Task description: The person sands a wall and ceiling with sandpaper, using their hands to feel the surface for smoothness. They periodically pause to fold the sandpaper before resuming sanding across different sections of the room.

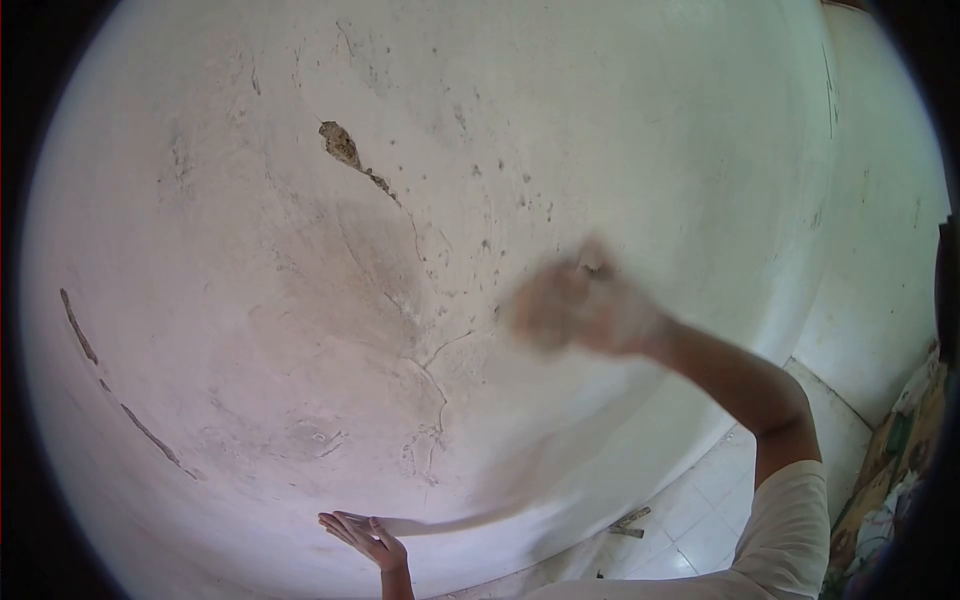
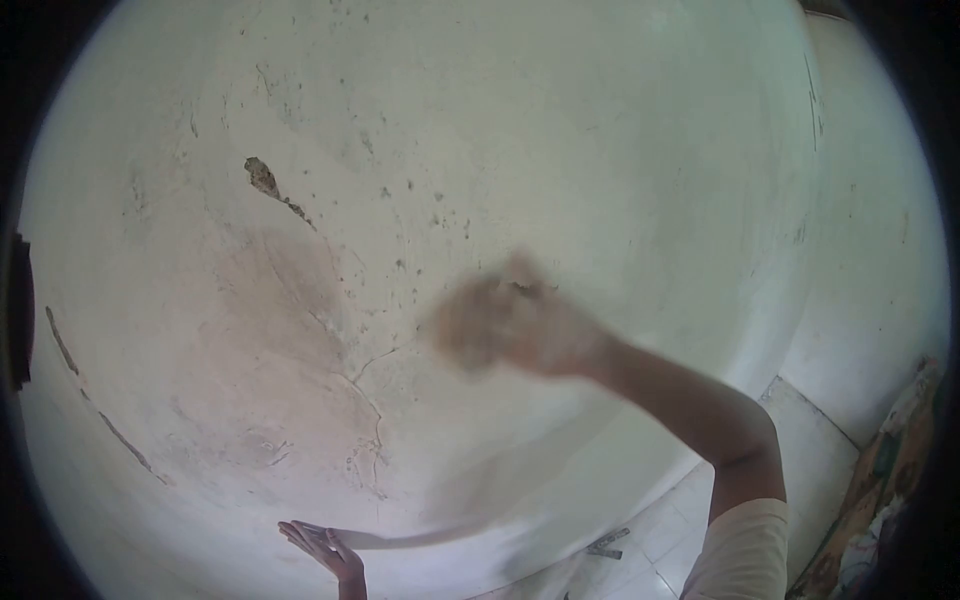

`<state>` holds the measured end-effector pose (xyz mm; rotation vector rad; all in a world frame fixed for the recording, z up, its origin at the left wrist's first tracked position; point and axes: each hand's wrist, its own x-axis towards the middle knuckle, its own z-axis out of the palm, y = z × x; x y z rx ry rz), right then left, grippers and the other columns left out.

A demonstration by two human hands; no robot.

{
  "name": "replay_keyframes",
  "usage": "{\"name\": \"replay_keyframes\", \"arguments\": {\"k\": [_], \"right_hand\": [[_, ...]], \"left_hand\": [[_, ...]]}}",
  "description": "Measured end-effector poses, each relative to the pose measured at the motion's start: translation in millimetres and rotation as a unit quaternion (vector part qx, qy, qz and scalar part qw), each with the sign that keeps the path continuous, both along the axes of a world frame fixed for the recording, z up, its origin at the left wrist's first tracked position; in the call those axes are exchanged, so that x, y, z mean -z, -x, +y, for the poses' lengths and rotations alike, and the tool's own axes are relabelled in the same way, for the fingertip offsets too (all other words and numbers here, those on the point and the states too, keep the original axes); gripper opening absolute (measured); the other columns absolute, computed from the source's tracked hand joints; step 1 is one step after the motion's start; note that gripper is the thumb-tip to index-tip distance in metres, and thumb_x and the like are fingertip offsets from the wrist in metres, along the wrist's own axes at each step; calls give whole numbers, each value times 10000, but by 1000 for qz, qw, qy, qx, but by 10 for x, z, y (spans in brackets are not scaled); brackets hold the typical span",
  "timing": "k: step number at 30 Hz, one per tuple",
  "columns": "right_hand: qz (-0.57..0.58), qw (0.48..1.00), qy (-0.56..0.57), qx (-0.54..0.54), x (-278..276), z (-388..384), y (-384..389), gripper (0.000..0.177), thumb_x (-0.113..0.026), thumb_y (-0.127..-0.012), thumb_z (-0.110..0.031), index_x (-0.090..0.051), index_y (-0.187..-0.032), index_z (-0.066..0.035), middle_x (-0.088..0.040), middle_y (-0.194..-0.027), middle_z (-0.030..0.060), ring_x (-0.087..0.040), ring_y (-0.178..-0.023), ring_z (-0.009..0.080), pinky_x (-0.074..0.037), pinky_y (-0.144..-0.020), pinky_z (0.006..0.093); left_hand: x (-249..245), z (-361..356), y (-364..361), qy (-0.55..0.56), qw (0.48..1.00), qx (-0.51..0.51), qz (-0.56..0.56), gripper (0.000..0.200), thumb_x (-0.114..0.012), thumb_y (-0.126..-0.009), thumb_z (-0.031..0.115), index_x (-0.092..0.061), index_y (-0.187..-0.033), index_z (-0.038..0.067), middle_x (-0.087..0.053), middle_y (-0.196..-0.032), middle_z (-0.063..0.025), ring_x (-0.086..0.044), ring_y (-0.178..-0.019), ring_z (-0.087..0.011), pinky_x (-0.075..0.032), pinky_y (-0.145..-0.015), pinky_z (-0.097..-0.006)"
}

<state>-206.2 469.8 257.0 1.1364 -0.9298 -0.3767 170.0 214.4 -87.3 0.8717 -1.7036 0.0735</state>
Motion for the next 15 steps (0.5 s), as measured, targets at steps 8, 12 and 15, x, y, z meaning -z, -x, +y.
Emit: {"name": "replay_keyframes", "arguments": {"k": [8, 12, 15], "right_hand": [[-352, 830, 305, -308, -908, -338, 37, 412, -496, -944, -149, -516, -1356, -130, -458, -1437, 165, -386, -1350, 373, -285, -1077, 596], [-325, 933, 66, -143, 1016, -765, -601, 564, -513, -884, -160, -424, -1441, -154, -313, -1544, 122, -269, -1429, 348, -245, -1083, 659], [-345, 906, -177, -167, 2166, -443, -855, 452, -528, -911, -292, -527, -1360, -242, -460, -1444, -37, -443, -1288, 181, -356, -1031, 521]], "left_hand": [[151, 70, -10, -26, 999, 20, 9, 653, -419, -1006, 310, -144, -1517, 8, -45, -1586, -235, -22, -1465, -420, -38, -1160, -576], [332, 248, -29, -113, 991, 53, 46, 661, -454, -1001, 260, -130, -1520, 11, -30, -1587, -233, -16, -1467, -414, -51, -1166, -551], [381, 373, -57, -163, 982, 67, 71, 675, -461, -1005, 258, -105, -1525, 18, -6, -1593, -217, -9, -1475, -381, -68, -1175, -513]]}}
